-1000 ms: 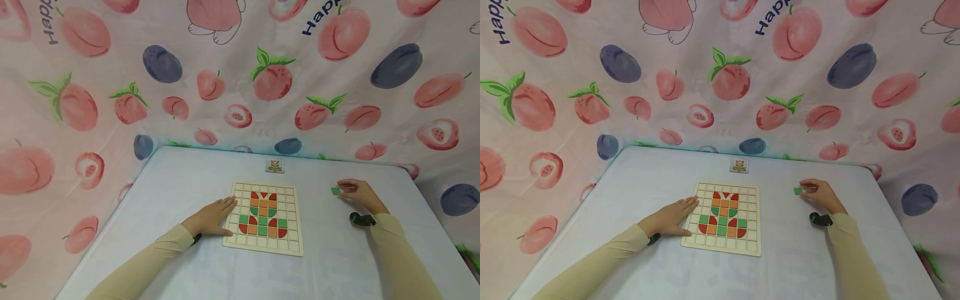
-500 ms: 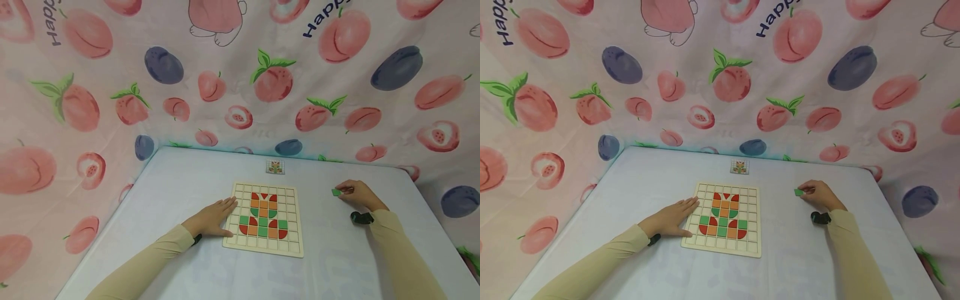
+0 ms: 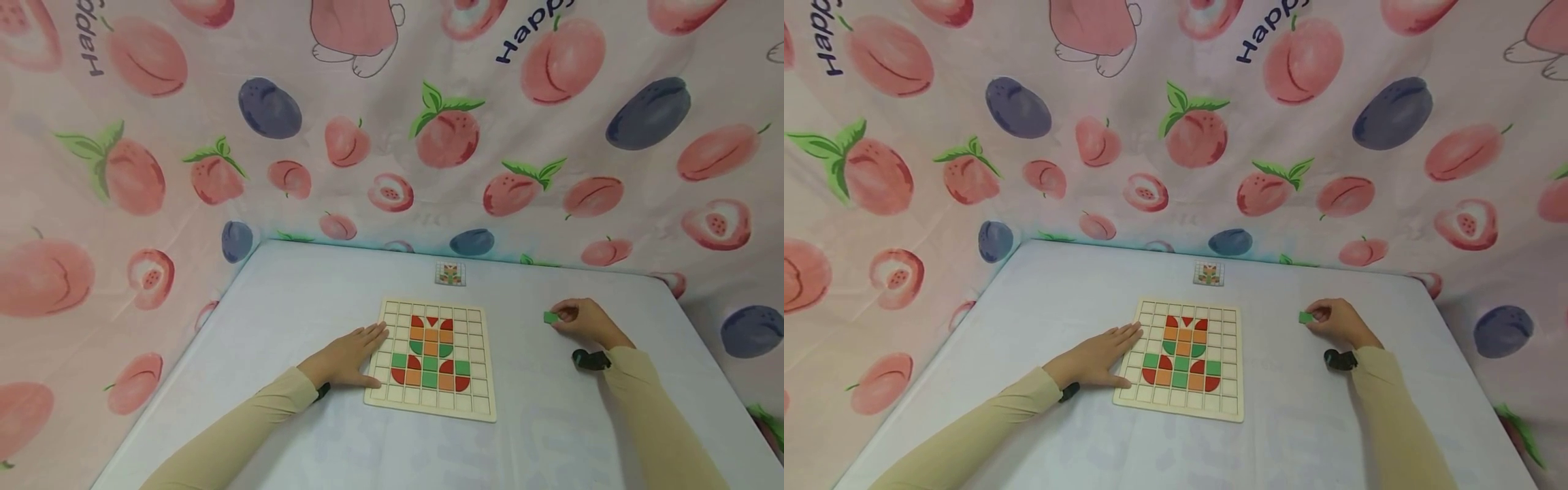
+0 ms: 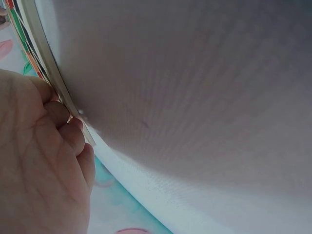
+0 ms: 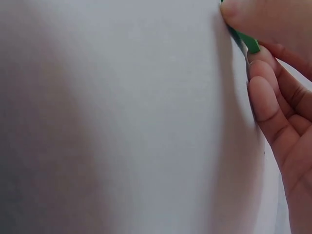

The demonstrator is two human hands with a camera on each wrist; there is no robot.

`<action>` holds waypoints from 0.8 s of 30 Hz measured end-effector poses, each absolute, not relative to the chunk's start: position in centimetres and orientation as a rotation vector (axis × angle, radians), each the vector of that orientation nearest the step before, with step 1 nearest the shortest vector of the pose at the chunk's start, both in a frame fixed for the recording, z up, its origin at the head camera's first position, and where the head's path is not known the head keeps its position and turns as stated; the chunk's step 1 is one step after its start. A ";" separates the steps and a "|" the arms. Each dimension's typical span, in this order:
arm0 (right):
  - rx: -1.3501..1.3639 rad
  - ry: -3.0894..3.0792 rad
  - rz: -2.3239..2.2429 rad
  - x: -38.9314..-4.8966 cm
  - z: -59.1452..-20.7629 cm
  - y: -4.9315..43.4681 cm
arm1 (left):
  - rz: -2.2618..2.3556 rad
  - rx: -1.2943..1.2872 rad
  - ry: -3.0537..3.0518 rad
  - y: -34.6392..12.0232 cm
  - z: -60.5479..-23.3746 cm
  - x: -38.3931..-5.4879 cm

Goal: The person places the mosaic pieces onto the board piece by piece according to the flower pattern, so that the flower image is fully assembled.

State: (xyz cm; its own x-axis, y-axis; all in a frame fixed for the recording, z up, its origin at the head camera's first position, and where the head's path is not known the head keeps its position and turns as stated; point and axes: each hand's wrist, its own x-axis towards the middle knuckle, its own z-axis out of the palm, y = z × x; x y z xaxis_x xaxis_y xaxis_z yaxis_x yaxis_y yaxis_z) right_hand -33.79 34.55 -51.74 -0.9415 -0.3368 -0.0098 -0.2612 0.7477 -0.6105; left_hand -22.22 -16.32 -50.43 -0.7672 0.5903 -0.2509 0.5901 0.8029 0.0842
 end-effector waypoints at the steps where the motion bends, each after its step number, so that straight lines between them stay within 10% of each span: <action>1: -0.484 2.827 -0.965 -33.7 -51.8 34.5 | 0.004 0.910 2.725 -16.3 -50.4 -22.2; 24: -0.781 2.761 -1.107 -29.2 -49.8 25.0 | 0.017 0.897 2.730 -16.2 -50.3 -22.0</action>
